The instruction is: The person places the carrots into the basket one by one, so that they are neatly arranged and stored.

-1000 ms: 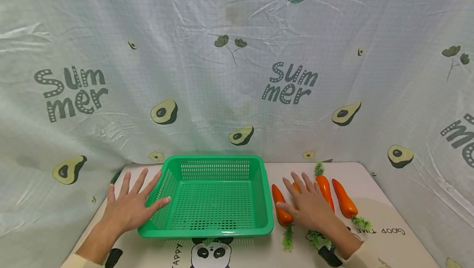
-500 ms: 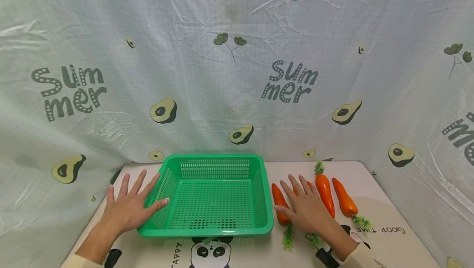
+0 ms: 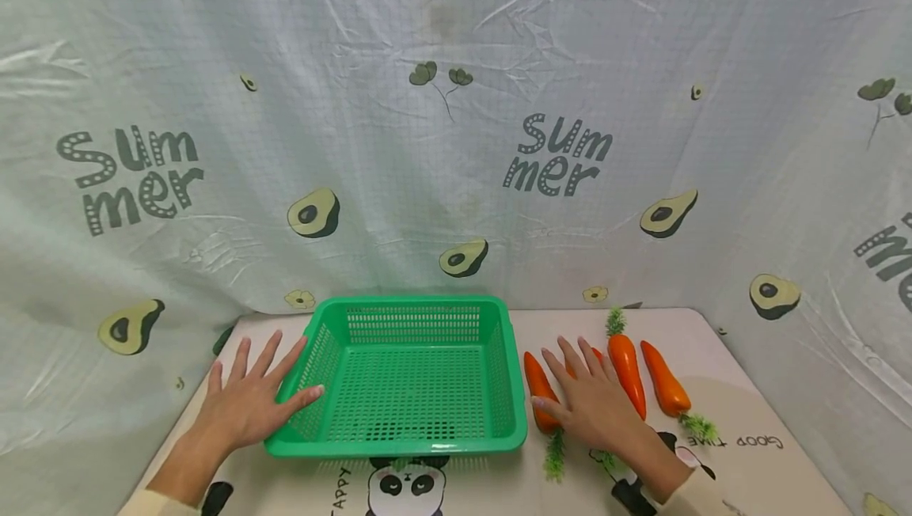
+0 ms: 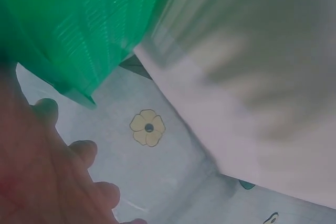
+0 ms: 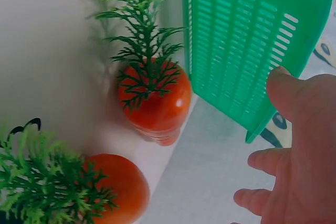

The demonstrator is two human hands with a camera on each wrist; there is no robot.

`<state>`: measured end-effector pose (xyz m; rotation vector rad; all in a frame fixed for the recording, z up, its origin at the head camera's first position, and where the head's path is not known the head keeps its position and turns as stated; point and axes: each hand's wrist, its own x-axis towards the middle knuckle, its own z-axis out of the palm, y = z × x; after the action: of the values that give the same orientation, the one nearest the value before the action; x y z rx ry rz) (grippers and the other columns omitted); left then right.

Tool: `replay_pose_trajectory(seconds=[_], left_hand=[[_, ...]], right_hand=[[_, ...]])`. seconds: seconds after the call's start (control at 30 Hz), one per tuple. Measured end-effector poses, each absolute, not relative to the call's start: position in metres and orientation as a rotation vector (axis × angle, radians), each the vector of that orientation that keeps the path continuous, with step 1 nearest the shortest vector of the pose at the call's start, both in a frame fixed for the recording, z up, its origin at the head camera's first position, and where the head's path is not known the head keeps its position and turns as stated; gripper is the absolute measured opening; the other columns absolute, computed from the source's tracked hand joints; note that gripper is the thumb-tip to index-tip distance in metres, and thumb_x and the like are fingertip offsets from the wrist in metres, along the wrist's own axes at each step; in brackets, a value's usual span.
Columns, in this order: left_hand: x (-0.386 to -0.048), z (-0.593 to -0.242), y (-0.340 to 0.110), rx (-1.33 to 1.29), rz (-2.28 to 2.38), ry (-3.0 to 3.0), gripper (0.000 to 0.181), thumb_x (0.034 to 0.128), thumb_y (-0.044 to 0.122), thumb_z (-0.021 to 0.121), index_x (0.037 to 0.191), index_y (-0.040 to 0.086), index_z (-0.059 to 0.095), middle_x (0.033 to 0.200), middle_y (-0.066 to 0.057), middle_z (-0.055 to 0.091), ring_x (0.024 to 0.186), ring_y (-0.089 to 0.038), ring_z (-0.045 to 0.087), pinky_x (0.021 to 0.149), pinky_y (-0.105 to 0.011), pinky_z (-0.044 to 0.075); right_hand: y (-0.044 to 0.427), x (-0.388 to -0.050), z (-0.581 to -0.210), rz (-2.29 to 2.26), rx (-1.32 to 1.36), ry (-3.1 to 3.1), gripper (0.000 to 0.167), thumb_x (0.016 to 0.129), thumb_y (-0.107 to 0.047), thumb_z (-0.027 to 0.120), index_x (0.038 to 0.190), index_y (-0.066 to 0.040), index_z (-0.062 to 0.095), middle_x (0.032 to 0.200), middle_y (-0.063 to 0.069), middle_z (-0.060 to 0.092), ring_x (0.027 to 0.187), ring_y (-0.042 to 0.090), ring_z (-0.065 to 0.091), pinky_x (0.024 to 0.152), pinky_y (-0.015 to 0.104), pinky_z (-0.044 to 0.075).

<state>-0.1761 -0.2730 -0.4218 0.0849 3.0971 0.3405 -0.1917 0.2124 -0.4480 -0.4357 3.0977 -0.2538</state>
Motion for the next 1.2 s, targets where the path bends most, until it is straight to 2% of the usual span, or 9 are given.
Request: replay_pose_trajectory(seconds=[0.37, 0.57, 0.73, 0.93, 1.2], left_hand=[[-0.185, -0.422, -0.272, 0.154, 0.461, 3.035, 0.096, 0.0966, 0.069, 0.056, 0.165, 0.009, 0.027, 0.168, -0.032, 0.02, 0.151, -0.068, 0.009, 0.113, -0.088, 0.013], [-0.188, -0.423, -0.275, 0.213, 0.621, 2.985, 0.093, 0.0989, 0.06, 0.06, 0.166, 0.006, 0.024, 0.167, -0.034, 0.023, 0.148, -0.071, 0.012, 0.11, -0.088, 0.02], [-0.187, -0.422, -0.279, 0.225, 0.786, 2.871, 0.093, 0.101, 0.054, 0.061, 0.168, 0.007, 0.015, 0.166, -0.036, 0.021, 0.149, -0.07, 0.01, 0.108, -0.087, 0.025], [-0.189, -0.418, -0.282, 0.154, 0.895, 2.727, 0.096, 0.1039, 0.053, 0.058, 0.169, 0.013, -0.001, 0.168, -0.038, 0.012, 0.152, -0.065, 0.011, 0.111, -0.081, 0.032], [-0.191, -0.418, -0.288, 0.163, 1.043, 2.633, 0.095, 0.1065, 0.044, 0.058, 0.167, 0.003, -0.004, 0.167, -0.038, 0.011, 0.153, -0.06, 0.016, 0.116, -0.076, 0.032]], right_hand=[[0.221, -0.195, -0.457, -0.21, -0.428, 3.163, 0.079, 0.1, -0.061, 0.057, 0.162, -0.015, 0.04, 0.171, 0.018, 0.028, 0.159, 0.049, 0.019, 0.125, 0.074, 0.013], [0.224, -0.195, -0.458, -0.247, -0.452, 3.17, 0.078, 0.101, -0.062, 0.055, 0.161, -0.014, 0.041, 0.171, 0.019, 0.028, 0.158, 0.05, 0.019, 0.124, 0.076, 0.015], [0.228, -0.194, -0.458, -0.302, -0.453, 3.19, 0.076, 0.101, -0.06, 0.057, 0.16, -0.014, 0.043, 0.17, 0.02, 0.03, 0.158, 0.051, 0.02, 0.124, 0.076, 0.015], [0.237, -0.195, -0.463, -0.305, -0.445, 3.214, 0.077, 0.102, -0.061, 0.055, 0.16, -0.013, 0.043, 0.17, 0.021, 0.031, 0.157, 0.052, 0.02, 0.123, 0.077, 0.016], [0.246, -0.195, -0.467, -0.278, -0.421, 3.226, 0.074, 0.101, -0.057, 0.058, 0.159, -0.013, 0.044, 0.169, 0.022, 0.032, 0.157, 0.053, 0.019, 0.123, 0.077, 0.016]])
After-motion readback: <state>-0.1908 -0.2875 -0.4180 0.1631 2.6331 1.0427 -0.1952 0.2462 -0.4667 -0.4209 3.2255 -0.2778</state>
